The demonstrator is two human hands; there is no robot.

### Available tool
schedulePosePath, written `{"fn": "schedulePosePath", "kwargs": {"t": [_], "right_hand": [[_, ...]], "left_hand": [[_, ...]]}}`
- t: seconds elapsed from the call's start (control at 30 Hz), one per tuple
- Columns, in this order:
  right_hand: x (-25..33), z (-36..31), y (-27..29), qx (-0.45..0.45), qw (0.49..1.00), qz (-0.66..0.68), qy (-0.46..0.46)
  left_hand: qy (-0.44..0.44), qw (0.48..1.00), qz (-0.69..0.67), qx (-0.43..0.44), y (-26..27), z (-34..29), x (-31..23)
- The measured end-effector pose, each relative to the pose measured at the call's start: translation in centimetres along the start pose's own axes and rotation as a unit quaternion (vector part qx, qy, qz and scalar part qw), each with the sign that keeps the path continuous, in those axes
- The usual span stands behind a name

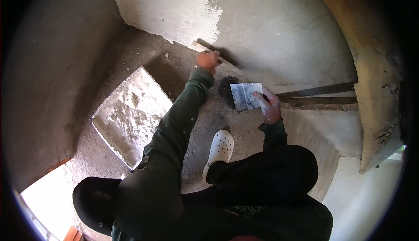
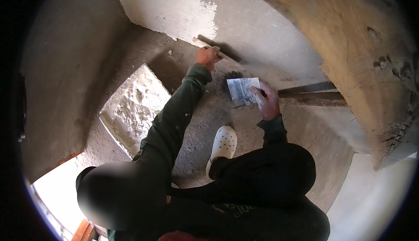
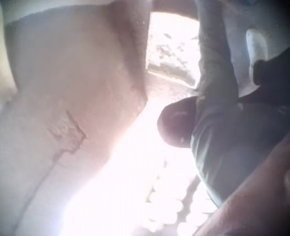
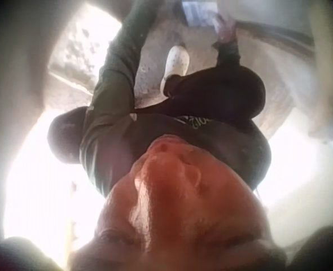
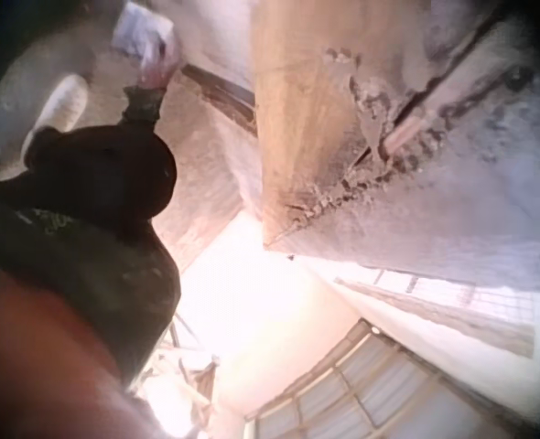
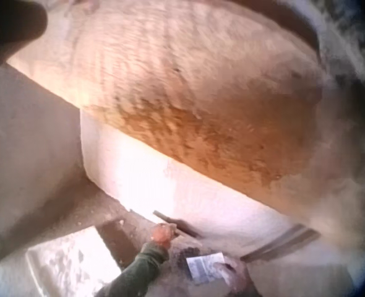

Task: The person scoops plaster from a hawk with a trowel and applies it to a curved wall section, smoothing the surface repeatedly. The person works while seated on the floor, spreading plaster in overlapping strokes.

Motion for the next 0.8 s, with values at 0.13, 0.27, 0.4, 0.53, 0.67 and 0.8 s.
{"fn": "schedulePosePath", "kwargs": {"t": [0.13, 0.27, 0.4, 0.53, 0.67, 0.8], "right_hand": [[-0.5, -0.4, 2.1, -0.031, 0.999, -0.009, 0.004], [2.0, 0.7, 2.9, -0.083, 0.993, 0.031, 0.079], [5.0, 1.6, -0.3, -0.063, 0.942, -0.234, 0.230], [1.7, 2.1, -5.8, 0.062, 0.799, -0.459, 0.384], [-1.8, 4.0, -9.0, 0.070, 0.722, -0.525, 0.445], [-2.4, 7.3, -9.9, 0.091, 0.692, -0.586, 0.411]], "left_hand": [[-0.012, 0.998, 0.016, 0.061, -4.1, -4.2, -2.3], [0.014, 0.998, 0.014, 0.063, -2.1, -8.8, -2.6], [-0.018, 0.991, 0.105, 0.085, 3.6, -10.8, -3.7], [0.011, 0.995, 0.027, 0.093, 6.2, -11.2, -3.9], [0.019, 0.991, 0.019, 0.128, 6.4, -12.8, -4.9], [0.017, 0.986, 0.056, 0.158, 6.0, -13.5, -4.9]]}}
Point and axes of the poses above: each hand's wrist, its own z-axis towards the middle knuckle, its own y-axis out of the back of the hand, x = y × z, the point moved 1 cm from there along z, towards the middle knuckle, and after that the axes turned 7 degrees about y, right-handed, at the moved point
